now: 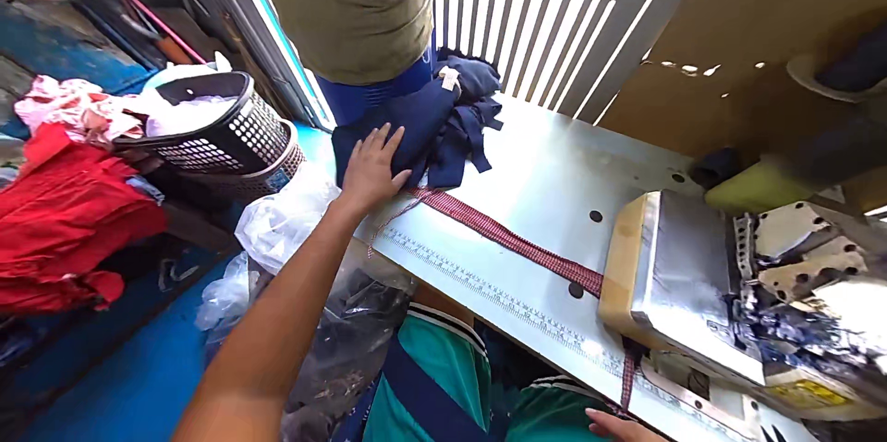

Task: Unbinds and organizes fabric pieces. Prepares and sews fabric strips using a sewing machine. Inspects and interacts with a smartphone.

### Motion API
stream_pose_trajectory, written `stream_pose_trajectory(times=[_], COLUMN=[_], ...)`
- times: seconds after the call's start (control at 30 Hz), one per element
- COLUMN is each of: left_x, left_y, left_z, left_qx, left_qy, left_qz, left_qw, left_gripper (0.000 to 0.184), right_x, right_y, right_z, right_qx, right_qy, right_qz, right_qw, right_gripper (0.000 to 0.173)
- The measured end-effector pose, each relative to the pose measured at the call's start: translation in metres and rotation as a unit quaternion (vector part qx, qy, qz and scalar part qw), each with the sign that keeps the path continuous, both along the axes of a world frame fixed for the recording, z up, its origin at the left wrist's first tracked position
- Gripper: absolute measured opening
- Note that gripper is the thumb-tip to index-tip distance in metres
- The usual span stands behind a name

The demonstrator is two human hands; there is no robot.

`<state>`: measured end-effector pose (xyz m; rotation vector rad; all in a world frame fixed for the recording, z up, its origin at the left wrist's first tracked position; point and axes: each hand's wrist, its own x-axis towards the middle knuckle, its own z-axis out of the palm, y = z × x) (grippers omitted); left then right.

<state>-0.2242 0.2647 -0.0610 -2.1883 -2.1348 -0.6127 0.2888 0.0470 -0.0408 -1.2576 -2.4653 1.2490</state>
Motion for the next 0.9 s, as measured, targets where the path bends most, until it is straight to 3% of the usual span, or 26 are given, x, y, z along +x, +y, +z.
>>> stream_pose_trajectory(times=[0.1, 0.23, 0.33, 0.43, 0.5, 0.63, 0.7, 0.73, 0.8, 0.83, 0.9], left_x=[-0.034, -0.063, -0.061, -0.033, -0.008, 0.022, 0.025, 0.028, 0.038, 0.044, 0.058], left_y=[-0.063, -0.124, -0.125, -0.089, -0.046, 0.063, 0.105, 0.119, 0.136, 0.14, 0.144], left_z=[-0.02, -0.04, -0.017, 0.029, 0.054, 0.058, 0.048, 0.048, 0.065, 0.079, 0.115], left_qx=[-0.016, -0.046, 0.015, 0.089, 0.077, -0.034, -0.075, -0.085, -0.073, -0.054, 0.009], left_qy=[-0.066, -0.145, -0.171, -0.182, -0.149, -0.063, -0.046, -0.04, -0.027, -0.028, -0.04], left_qz=[0.037, 0.073, 0.083, 0.052, 0.027, 0.063, 0.078, 0.089, 0.121, 0.128, 0.117], left_qw=[0.997, 0.986, 0.982, 0.978, 0.985, 0.995, 0.993, 0.992, 0.99, 0.99, 0.992], left_gripper=[0.081, 0.06, 0.075, 0.067, 0.062, 0.108, 0.116, 0.105, 0.061, 0.049, 0.043], right_x=[-0.001, -0.02, -0.033, -0.04, -0.041, -0.031, -0.023, -0.019, -0.015, -0.015, -0.018], right_y=[0.011, 0.021, 0.028, 0.034, 0.037, 0.046, 0.05, 0.05, 0.051, 0.05, 0.05], right_z=[-0.004, -0.002, 0.001, 0.004, 0.003, -0.017, -0.039, -0.045, -0.045, -0.046, -0.052], right_qx=[-0.007, 0.012, 0.043, 0.088, 0.132, 0.169, 0.144, 0.122, 0.059, 0.048, 0.067], right_qy=[0.019, 0.027, 0.029, 0.057, 0.082, 0.091, 0.121, 0.147, 0.192, 0.203, 0.205], right_qz=[0.016, 0.043, 0.054, 0.039, 0.008, -0.083, -0.159, -0.2, -0.241, -0.247, -0.25], right_qw=[1.0, 0.999, 0.997, 0.994, 0.988, 0.978, 0.969, 0.961, 0.949, 0.946, 0.944], right_gripper=[0.042, 0.039, 0.037, 0.032, 0.029, 0.026, 0.026, 0.026, 0.028, 0.027, 0.026])
